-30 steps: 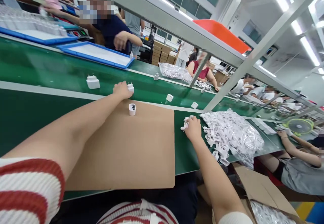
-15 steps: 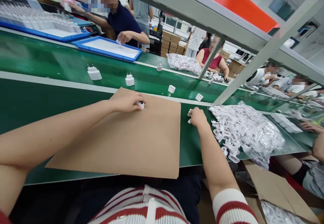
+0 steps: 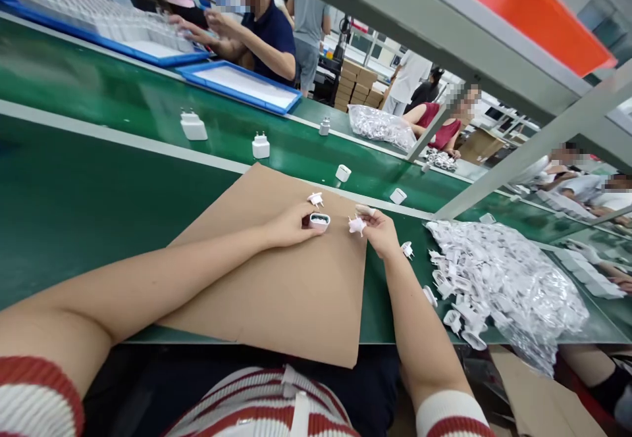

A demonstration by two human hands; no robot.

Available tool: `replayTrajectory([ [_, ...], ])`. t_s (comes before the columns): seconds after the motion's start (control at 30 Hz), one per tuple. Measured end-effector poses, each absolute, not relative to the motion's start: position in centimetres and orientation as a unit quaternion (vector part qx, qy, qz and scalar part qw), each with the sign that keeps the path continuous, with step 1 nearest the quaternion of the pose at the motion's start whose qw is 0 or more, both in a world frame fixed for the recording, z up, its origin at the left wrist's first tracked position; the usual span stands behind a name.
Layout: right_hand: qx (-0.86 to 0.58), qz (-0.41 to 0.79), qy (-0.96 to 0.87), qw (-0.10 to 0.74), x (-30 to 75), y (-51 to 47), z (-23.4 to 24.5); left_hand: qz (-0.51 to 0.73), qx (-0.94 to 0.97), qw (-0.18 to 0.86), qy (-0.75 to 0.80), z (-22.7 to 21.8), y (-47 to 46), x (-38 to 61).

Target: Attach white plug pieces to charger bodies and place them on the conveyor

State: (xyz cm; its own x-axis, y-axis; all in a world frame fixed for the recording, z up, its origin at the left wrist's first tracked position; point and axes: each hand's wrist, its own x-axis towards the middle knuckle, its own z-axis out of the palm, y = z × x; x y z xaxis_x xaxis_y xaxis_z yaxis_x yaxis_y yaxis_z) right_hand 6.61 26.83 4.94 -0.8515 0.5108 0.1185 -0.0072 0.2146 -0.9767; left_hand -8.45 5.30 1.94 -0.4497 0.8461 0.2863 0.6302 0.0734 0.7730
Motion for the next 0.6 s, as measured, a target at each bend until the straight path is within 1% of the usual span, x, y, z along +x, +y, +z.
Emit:
replayTrajectory([
  [0.03,-0.154,0.616,-0.738,0.227,6.5,26.6,4.6,0.457,0.508,0.128,0.719,1.7,5.4,-8.6],
  [0.1,-0.148,0.613,-0.744,0.220,6.3,26.3,4.2,0.461,0.505,0.134,0.717,1.6,5.5,-8.8],
  [0.2,-0.178,0.548,-0.798,0.177,6.2,26.2,4.0,0.469,0.507,0.135,0.710,1.7,5.6,-8.6],
  [0.27,-0.195,0.514,-0.816,0.177,6.3,26.1,4.1,0.476,0.510,0.133,0.704,1.9,5.6,-8.4],
  [0.3,-0.203,0.518,-0.810,0.183,6.3,26.1,4.2,0.475,0.513,0.132,0.703,2.0,5.5,-8.3],
  [0.4,-0.218,0.608,-0.739,0.191,6.2,25.6,4.6,0.461,0.529,0.134,0.699,2.4,5.3,-8.0],
  [0.47,-0.211,0.675,-0.685,0.176,6.1,25.1,5.0,0.459,0.537,0.138,0.694,2.7,5.2,-7.8],
  [0.53,-0.199,0.713,-0.654,0.155,6.1,24.7,5.4,0.460,0.536,0.141,0.693,2.8,5.2,-7.5],
  [0.6,-0.194,0.727,-0.644,0.138,6.2,24.3,5.7,0.459,0.535,0.147,0.694,2.9,5.2,-7.3],
])
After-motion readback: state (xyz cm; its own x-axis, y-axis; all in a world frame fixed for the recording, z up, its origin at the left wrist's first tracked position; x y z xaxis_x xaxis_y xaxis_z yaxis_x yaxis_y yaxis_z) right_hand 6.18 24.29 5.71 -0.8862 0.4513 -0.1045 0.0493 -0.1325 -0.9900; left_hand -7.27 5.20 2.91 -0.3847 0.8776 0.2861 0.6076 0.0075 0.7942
